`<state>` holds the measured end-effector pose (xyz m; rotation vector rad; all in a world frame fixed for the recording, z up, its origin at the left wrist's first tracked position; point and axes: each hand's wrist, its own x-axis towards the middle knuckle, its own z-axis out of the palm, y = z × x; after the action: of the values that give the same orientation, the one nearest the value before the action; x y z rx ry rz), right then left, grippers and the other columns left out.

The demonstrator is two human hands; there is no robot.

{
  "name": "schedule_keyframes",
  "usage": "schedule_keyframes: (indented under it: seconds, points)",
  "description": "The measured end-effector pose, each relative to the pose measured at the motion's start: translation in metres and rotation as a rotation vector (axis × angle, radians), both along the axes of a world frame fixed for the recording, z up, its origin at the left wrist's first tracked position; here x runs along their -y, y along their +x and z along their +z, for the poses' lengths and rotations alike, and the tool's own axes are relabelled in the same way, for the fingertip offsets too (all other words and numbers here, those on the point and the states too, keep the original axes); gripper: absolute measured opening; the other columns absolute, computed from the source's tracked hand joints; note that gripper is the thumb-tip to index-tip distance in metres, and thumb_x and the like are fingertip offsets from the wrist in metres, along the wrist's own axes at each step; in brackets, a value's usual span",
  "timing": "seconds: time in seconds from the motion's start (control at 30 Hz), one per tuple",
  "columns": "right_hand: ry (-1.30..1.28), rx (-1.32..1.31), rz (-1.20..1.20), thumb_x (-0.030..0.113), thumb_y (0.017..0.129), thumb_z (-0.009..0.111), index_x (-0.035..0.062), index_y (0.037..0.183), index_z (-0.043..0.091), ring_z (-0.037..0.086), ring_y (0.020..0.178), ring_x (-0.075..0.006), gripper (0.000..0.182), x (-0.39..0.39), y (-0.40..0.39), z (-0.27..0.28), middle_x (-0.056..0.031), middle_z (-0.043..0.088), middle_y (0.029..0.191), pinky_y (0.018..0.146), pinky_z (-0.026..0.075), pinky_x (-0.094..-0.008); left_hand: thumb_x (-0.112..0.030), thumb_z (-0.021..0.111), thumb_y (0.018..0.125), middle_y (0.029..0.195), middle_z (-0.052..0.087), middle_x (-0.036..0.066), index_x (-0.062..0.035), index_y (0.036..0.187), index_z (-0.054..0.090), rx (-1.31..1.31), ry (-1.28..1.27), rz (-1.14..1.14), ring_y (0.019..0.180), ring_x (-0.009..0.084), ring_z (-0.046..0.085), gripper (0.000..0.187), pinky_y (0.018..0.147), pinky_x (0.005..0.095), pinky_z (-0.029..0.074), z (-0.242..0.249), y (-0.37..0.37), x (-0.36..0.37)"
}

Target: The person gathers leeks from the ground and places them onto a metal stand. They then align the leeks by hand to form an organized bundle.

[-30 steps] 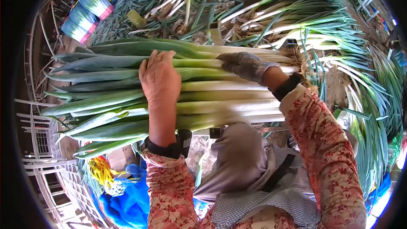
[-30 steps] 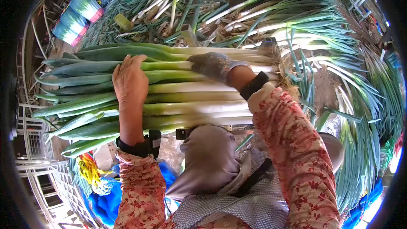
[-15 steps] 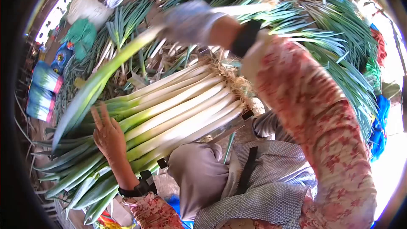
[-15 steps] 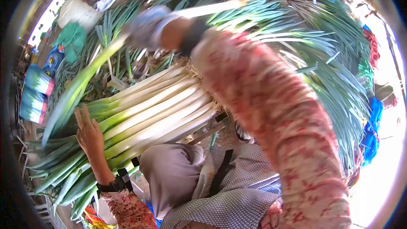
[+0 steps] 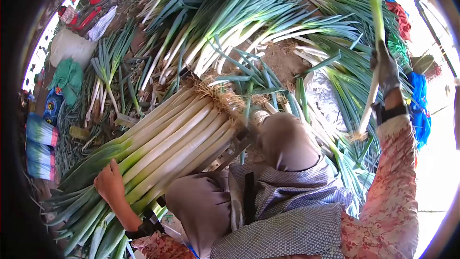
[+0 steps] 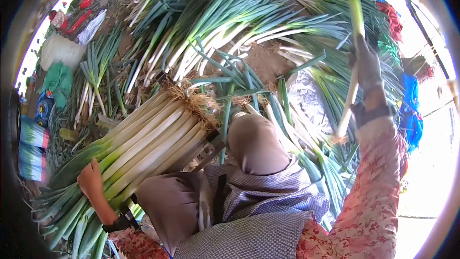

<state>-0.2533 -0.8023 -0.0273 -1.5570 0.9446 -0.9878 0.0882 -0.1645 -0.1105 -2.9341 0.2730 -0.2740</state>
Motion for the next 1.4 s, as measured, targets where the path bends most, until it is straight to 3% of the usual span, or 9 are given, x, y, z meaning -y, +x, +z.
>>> schedule_keyframes:
  seconds: [0.27, 0.5, 0.57, 0.77, 0.93, 1.1, 1.13, 1.23, 1.4]
  points:
    - [0.214, 0.596, -0.588, 0.031, 0.085, 0.069, 0.0126, 0.075, 0.052, 0.044, 0.050, -0.0097, 0.026, 0.077, -0.186, -0.141, 0.0019, 0.046, 0.061, 0.046, 0.036, -0.0263, -0.039, 0.036, 0.096, 0.085, 0.065, 0.021, -0.0020, 0.087, 0.069, 0.001, 0.014, 0.046, 0.080, 0.0402, 0.060, 0.050, 0.082, 0.0472, 0.043, 0.005, -0.003, 0.005]
    - [1.069, 0.099, -0.556, 0.025, 0.083, 0.067, 0.0120, 0.075, 0.053, 0.045, 0.049, -0.0120, 0.020, 0.055, -0.310, -0.338, 0.0004, 0.047, 0.062, 0.043, 0.037, -0.0296, -0.038, 0.040, 0.096, 0.086, 0.064, 0.023, -0.0006, 0.086, 0.068, 0.042, -0.035, 0.038, 0.082, 0.0417, 0.058, 0.048, 0.081, 0.0484, 0.044, -0.003, 0.000, 0.000]
    - [0.920, -0.339, -0.612, 0.020, 0.084, 0.062, 0.0116, 0.079, 0.056, 0.047, 0.049, -0.0144, 0.012, 0.014, -0.209, -0.312, -0.0021, 0.051, 0.064, 0.042, 0.039, -0.0324, -0.037, 0.042, 0.096, 0.086, 0.064, 0.023, 0.0000, 0.086, 0.068, 0.030, -0.055, 0.043, 0.082, 0.0416, 0.058, 0.047, 0.079, 0.0485, 0.044, -0.003, 0.001, 0.000]
    - [0.579, -0.694, 0.042, 0.020, 0.089, 0.056, 0.0111, 0.089, 0.057, 0.051, 0.053, -0.0141, 0.009, 0.067, 0.027, -0.330, -0.0036, 0.056, 0.071, 0.047, 0.046, -0.0320, -0.031, 0.044, 0.097, 0.087, 0.065, 0.023, 0.0023, 0.088, 0.068, -0.086, -0.125, 0.148, 0.081, 0.0398, 0.060, 0.041, 0.073, 0.0483, 0.043, -0.003, 0.009, 0.003]
    - [-0.182, -1.083, 0.813, 0.022, 0.092, 0.050, 0.0102, 0.095, 0.061, 0.057, 0.059, -0.0199, 0.017, 0.098, 0.257, -0.318, -0.0090, 0.059, 0.073, 0.057, 0.049, -0.0352, -0.031, 0.045, 0.097, 0.092, 0.066, 0.020, -0.0003, 0.088, 0.069, -0.123, 0.032, 0.199, 0.085, 0.0362, 0.060, 0.039, 0.075, 0.0452, 0.044, 0.001, 0.012, -0.016]
    - [-0.415, -1.050, 0.829, 0.030, 0.089, 0.050, 0.0075, 0.096, 0.064, 0.062, 0.067, -0.0213, 0.028, 0.086, 0.430, -0.317, -0.0115, 0.065, 0.075, 0.065, 0.050, -0.0371, -0.040, 0.048, 0.093, 0.135, 0.051, 0.012, -0.0079, 0.131, 0.051, -0.382, 0.067, 0.477, 0.116, 0.0262, 0.053, 0.050, 0.094, 0.0410, 0.044, 0.004, 0.013, -0.007]
    - [-0.428, -1.029, 0.800, 0.032, 0.089, 0.050, 0.0069, 0.096, 0.064, 0.063, 0.069, -0.0216, 0.030, 0.082, 0.450, -0.324, -0.0120, 0.066, 0.076, 0.066, 0.051, -0.0375, -0.033, 0.050, 0.093, 0.120, 0.062, 0.010, -0.0062, 0.121, 0.059, -0.320, 0.265, 0.326, 0.104, 0.0219, 0.060, 0.040, 0.091, 0.0355, 0.047, -0.003, 0.010, -0.022]
    - [-0.673, -1.039, 0.686, 0.034, 0.088, 0.052, 0.0068, 0.106, 0.062, 0.064, 0.084, -0.0301, 0.034, 0.071, 0.486, -0.370, -0.0174, 0.066, 0.090, 0.077, 0.050, -0.0422, -0.032, 0.050, 0.094, 0.105, 0.066, 0.007, -0.0067, 0.112, 0.064, 0.056, -0.316, 0.721, 0.093, 0.0228, 0.063, 0.034, 0.086, 0.0364, 0.048, -0.024, -0.003, -0.021]
    - [-0.496, -1.246, 0.403, 0.048, 0.083, 0.056, 0.0060, 0.147, 0.021, 0.047, 0.123, -0.0408, 0.084, 0.048, 0.502, -0.424, -0.0277, 0.048, 0.132, 0.104, 0.037, -0.0434, -0.017, 0.053, 0.093, 0.078, 0.065, 0.016, 0.0022, 0.083, 0.065, 0.070, -0.092, 0.148, 0.070, 0.0300, 0.059, 0.024, 0.069, 0.0431, 0.045, -0.008, 0.012, 0.008]
